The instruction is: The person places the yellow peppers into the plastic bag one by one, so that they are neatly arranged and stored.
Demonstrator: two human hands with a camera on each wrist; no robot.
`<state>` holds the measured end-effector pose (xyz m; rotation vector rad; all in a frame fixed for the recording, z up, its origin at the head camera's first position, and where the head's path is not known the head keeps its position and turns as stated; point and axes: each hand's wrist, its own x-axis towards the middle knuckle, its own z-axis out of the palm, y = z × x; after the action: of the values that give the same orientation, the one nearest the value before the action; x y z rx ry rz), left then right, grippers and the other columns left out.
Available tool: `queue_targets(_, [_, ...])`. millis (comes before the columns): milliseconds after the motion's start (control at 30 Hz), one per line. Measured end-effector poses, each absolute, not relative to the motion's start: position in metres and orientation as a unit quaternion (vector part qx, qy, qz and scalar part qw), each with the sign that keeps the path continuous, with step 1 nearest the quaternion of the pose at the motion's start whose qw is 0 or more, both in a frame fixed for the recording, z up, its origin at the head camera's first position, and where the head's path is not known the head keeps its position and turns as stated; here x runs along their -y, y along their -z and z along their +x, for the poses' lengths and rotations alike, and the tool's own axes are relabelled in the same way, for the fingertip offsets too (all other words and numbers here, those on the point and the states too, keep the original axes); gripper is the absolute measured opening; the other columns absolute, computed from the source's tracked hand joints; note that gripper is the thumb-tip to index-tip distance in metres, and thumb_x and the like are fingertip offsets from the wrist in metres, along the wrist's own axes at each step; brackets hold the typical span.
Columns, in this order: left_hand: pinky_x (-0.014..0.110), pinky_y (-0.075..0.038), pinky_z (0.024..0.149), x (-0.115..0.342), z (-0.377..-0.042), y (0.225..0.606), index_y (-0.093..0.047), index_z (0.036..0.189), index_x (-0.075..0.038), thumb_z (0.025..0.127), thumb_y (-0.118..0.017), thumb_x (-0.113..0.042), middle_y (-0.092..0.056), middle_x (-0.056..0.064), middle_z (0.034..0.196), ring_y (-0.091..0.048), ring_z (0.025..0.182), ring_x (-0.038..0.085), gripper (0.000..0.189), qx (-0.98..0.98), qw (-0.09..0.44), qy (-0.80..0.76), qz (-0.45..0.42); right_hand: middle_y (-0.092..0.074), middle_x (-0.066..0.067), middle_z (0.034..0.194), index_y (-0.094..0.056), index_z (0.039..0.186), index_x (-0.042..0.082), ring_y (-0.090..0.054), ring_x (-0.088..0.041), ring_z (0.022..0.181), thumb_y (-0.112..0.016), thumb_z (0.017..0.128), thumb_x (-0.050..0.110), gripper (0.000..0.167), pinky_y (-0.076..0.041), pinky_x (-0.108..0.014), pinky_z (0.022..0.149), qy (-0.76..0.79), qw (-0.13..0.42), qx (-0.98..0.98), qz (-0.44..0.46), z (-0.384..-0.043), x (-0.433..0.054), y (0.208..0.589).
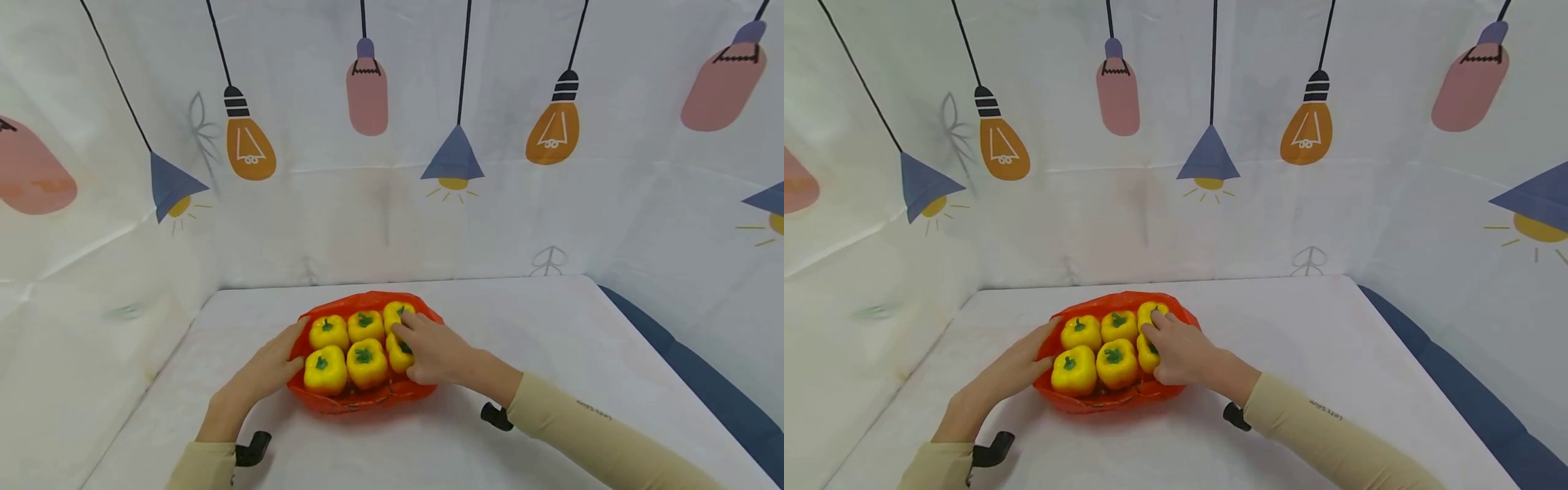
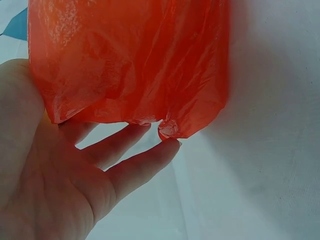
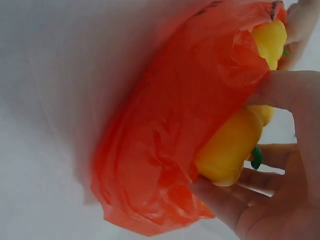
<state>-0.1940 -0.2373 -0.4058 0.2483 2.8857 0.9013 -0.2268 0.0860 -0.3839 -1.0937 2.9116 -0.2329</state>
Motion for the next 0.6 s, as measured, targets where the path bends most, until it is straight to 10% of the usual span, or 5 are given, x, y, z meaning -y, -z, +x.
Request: queue_targets(600, [0.061,-0.034,0.115,0.240,-0.185,0.410,-0.020,0.159,-0.015,0.096,-0.055,-0.016,-0.029,0.009,0.163,-0.032,0.148,0.035,0.072,-0.950,0.024,-0.294,0.104,-0.056,-0.003,0.134,-0.060,0.132,0.017,-0.056,-0.019,0.117,-0.068,0.090,0.028,0.044,-0.059,-0.036,0.092,0.059,-0.049,-0.917,-0.392,-0.215,-0.100,0.398])
